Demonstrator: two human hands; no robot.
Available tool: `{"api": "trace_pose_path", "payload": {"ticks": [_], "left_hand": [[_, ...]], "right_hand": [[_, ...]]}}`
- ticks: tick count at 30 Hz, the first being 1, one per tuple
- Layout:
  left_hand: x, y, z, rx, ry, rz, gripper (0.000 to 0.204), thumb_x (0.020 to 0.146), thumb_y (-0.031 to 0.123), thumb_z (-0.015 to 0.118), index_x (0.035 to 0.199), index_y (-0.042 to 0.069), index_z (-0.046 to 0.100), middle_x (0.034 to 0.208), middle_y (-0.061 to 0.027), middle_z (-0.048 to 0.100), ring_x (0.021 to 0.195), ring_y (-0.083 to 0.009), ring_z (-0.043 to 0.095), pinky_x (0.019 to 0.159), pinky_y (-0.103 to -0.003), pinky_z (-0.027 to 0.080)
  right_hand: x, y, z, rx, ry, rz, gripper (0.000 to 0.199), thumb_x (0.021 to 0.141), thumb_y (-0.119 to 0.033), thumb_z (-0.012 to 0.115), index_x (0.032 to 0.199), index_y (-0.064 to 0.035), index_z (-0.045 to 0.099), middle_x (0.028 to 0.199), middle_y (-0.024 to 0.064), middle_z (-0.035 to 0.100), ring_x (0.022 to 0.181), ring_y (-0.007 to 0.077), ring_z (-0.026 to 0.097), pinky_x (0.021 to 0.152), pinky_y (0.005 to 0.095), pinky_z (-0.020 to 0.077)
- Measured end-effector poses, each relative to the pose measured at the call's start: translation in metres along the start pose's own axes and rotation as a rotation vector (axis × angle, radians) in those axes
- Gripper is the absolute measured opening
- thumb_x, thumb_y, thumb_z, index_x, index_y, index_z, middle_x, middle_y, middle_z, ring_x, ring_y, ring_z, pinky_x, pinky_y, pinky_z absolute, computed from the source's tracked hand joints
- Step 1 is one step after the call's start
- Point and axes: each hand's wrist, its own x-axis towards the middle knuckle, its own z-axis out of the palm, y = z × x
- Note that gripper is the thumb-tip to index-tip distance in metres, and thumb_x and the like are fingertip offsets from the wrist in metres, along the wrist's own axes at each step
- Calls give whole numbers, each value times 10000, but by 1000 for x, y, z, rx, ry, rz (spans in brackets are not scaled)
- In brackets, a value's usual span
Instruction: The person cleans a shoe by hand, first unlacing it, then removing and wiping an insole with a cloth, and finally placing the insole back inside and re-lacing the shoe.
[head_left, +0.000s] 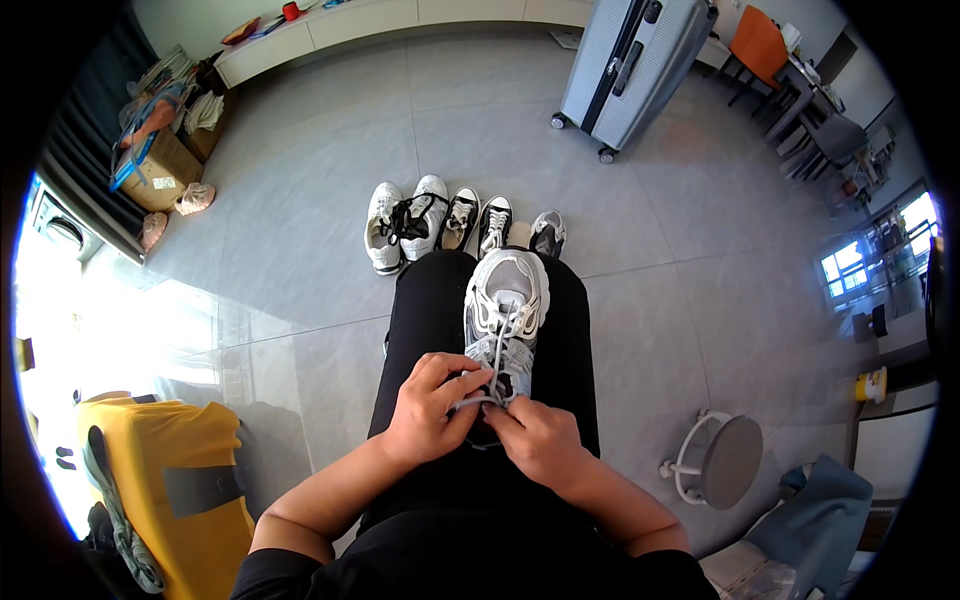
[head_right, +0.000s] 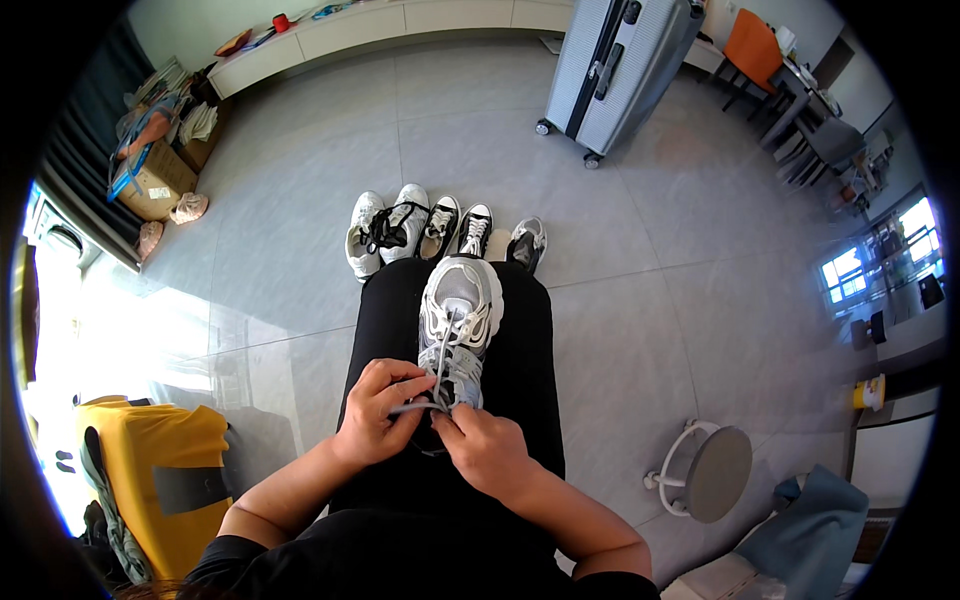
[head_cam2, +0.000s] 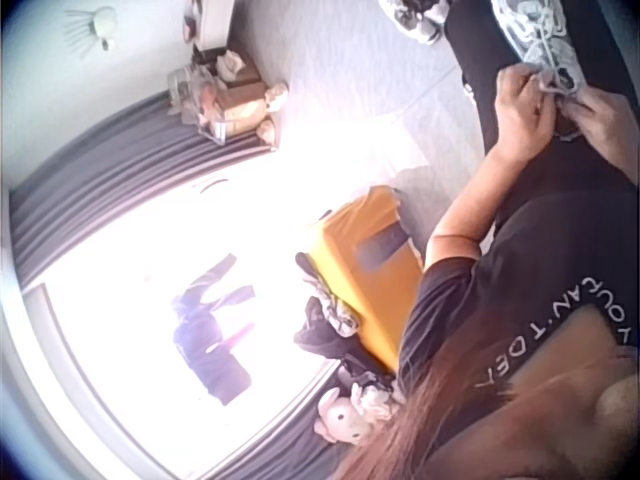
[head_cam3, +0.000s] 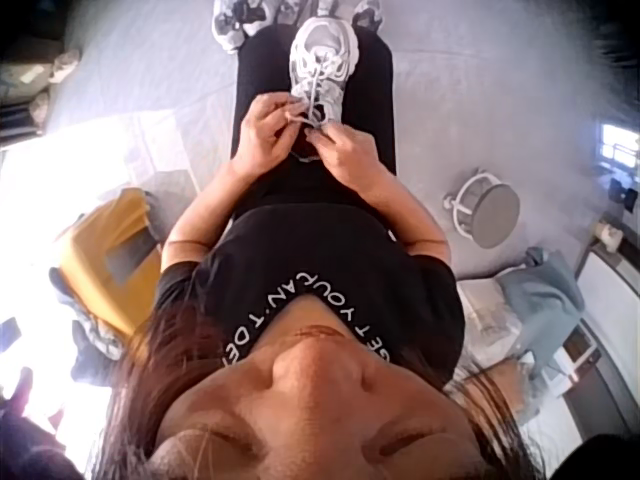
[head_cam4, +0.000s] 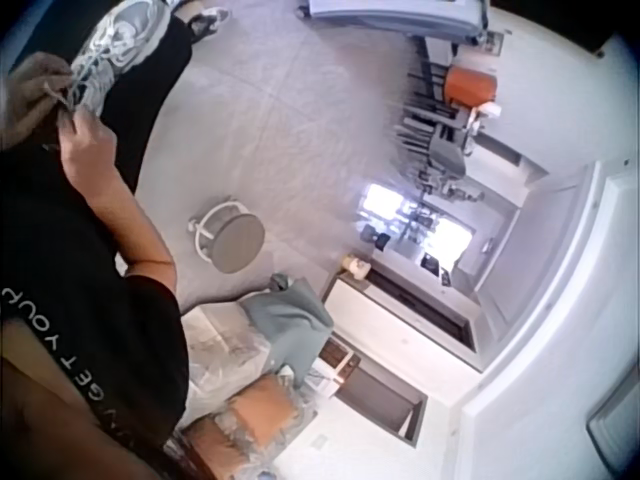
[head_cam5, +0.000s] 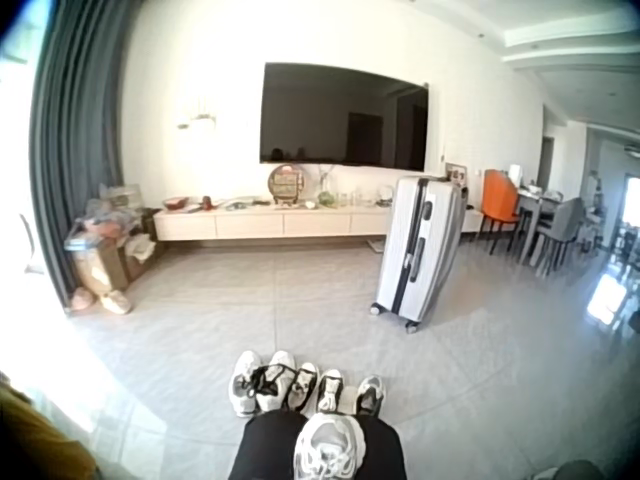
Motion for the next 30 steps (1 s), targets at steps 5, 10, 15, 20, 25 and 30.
{"api": "trace_pose_path", "payload": {"ticks": [5, 10, 15, 20, 25, 30], "left_hand": [[-7, 0, 3, -15, 71, -41, 333, 633, -4, 709, 949, 4, 607, 903, -135, 608, 791, -292, 599, 696, -363, 495], [-14, -3, 7, -145, 60, -308, 257, 662, 38, 739, 828, 21, 543, 765, -113, 608, 641, -246, 620, 568, -315, 496], [-20, -12, 9, -131, -30, -353, 271, 678, 61, 762, 860, 19, 566, 717, -81, 612, 622, -189, 633, 567, -281, 507], [-20, -13, -1, -295, -91, -358, 261, 704, 33, 718, 924, 8, 579, 723, -63, 615, 625, -143, 623, 573, -258, 501], [-22, -15, -8, -529, -101, -447, 251, 731, -8, 606, 979, -12, 574, 731, -50, 614, 635, -101, 605, 579, -230, 484], [-22, -16, -10, -624, -121, -544, 201, 764, -16, 592, 965, -24, 584, 750, -43, 616, 660, -97, 588, 612, -227, 468]], "right_hand": [[4, -1, -2, 59, 6, 5, 139, 752, -162, 716, 862, -86, 677, 695, 5, 470, 508, 121, 531, 429, 264, 421], [14, -1, -14, 128, 169, 147, 253, 719, -197, 762, 910, -63, 664, 923, 67, 567, 738, 199, 597, 601, 309, 479], [33, 5, -3, 55, 183, 75, 302, 711, -107, 740, 995, -36, 668, 1170, 167, 540, 1039, 327, 544, 855, 403, 468], [26, 8, 1, 57, 187, -88, 157, 733, -61, 671, 888, -47, 697, 1222, 169, 559, 1097, 309, 542, 895, 376, 469], [22, 11, -19, 69, -16, -57, 93, 715, -133, 713, 748, -59, 668, 1329, 186, 479, 1204, 367, 458, 976, 449, 411], [24, 8, -27, 14, -99, -59, 187, 701, -176, 733, 667, -45, 605, 1354, 192, 460, 1240, 401, 413, 967, 539, 383]]}}
